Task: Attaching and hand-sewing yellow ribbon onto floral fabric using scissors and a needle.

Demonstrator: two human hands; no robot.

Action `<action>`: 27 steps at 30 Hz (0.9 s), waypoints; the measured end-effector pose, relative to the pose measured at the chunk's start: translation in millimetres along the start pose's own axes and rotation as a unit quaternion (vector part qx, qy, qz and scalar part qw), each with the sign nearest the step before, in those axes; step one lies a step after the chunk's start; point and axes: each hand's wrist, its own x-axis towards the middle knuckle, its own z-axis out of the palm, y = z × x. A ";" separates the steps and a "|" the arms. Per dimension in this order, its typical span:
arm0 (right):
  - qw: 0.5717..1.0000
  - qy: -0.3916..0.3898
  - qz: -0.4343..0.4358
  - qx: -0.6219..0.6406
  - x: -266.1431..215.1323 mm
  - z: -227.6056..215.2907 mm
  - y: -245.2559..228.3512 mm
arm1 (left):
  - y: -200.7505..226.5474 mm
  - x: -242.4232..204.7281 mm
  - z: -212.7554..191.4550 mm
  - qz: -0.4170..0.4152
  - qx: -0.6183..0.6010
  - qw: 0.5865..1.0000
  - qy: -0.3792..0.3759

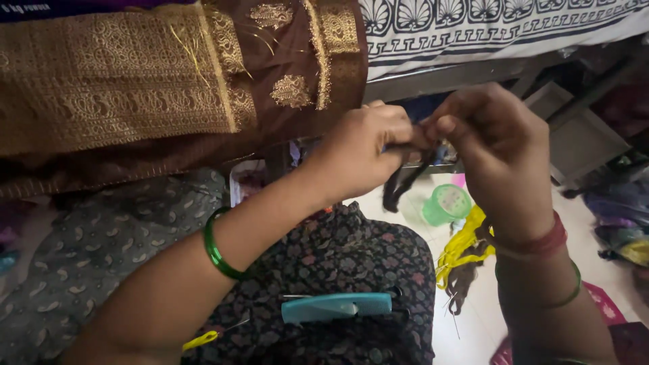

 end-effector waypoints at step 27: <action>0.950 -0.210 0.073 -0.218 -216.0 18.1 225.4 | -38.2 36.9 38.1 -0.076 -0.083 0.994 0.003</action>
